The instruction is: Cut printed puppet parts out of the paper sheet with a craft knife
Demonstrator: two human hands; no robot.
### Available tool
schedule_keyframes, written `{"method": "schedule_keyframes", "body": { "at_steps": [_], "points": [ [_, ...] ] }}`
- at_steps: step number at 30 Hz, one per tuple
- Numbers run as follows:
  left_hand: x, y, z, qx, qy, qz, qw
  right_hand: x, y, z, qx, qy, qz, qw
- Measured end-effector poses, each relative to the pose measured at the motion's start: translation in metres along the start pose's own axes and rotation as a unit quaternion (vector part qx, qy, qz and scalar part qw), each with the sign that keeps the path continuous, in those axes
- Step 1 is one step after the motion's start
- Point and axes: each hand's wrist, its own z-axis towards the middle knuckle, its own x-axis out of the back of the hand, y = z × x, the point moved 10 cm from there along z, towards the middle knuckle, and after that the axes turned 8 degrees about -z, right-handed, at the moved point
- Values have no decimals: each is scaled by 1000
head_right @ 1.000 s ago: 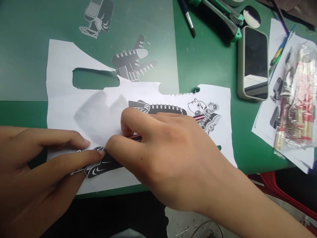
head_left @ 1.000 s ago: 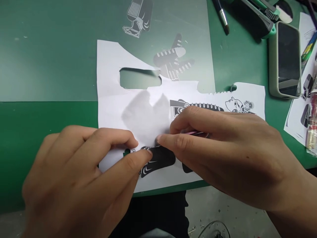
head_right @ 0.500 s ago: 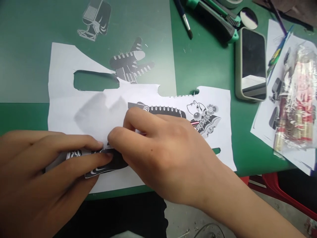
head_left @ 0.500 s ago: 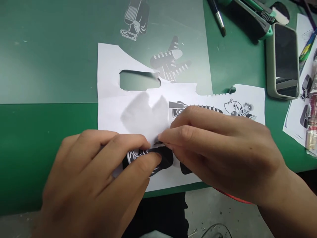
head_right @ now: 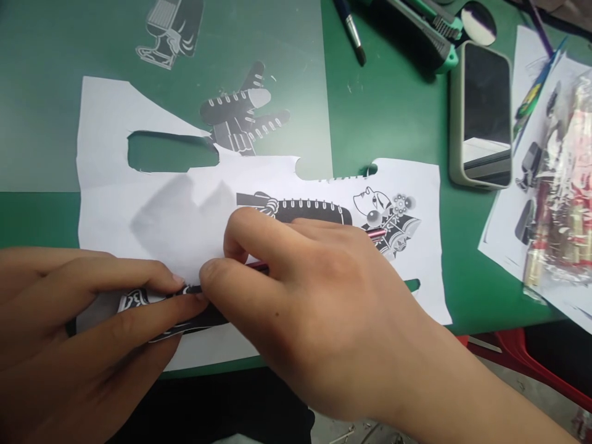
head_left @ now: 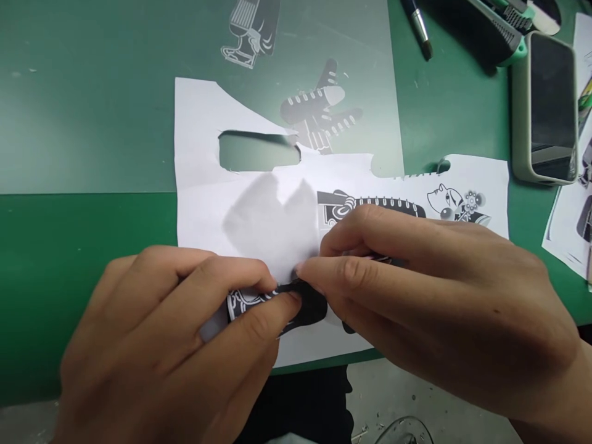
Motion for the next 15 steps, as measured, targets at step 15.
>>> {"method": "schedule_keyframes", "body": {
  "at_steps": [15],
  "points": [
    [-2, -3, 3, -6, -17, 18, 1000, 8, -7, 4, 27, 20, 8, 999]
  ]
}}
